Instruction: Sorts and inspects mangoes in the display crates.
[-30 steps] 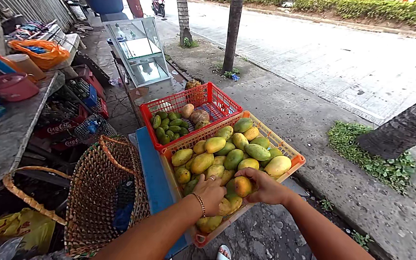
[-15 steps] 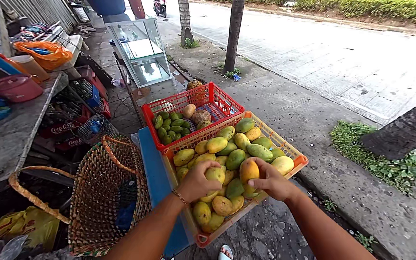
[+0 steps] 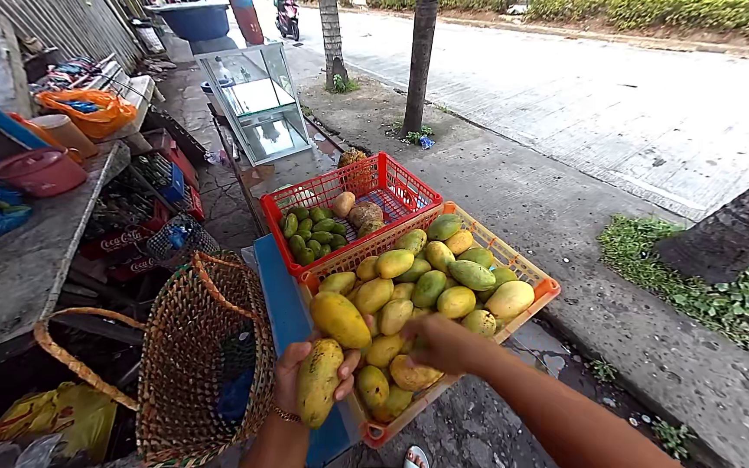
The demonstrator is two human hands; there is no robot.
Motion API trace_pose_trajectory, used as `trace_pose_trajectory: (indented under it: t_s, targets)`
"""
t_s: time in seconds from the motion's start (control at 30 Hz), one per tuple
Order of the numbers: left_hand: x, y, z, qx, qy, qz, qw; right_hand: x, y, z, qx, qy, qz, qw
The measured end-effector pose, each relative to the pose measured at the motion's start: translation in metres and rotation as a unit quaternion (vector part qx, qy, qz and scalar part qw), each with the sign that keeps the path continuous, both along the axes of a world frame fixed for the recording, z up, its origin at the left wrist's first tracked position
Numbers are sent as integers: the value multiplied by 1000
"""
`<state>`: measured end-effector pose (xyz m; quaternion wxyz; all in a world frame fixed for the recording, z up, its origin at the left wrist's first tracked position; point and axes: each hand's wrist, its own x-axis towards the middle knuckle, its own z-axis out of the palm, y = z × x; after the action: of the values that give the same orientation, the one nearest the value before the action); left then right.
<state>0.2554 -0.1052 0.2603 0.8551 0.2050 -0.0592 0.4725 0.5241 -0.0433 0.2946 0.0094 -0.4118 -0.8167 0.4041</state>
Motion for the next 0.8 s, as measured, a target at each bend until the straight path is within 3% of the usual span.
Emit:
trace_pose_trajectory:
  t_s: [0.1,0.23,0.37,0.5,0.63,0.8]
  targets:
    - [-10,-6,-5,-22,-31,25,999,-26,-9,-20,-28,-170,66,983]
    - [-13,-19,-9,-50,-23,60,997,-44,-10,-13,-22,-254,82,964]
    - [-13,-25,-12,-36,-25,56,998,-40,-7,0,27,-197,147,969]
    - [-14,-26,-9,-27,-7,40,999,-41,-4,-12,48,-160,205,964]
    - [-13,-23,-7,-10,9,23,1000,-35,-7,-28,34,-124,191,973]
    - [-8,-20,-9,-16,42,36,998,-25,-8,-21,-4,-60,142,988]
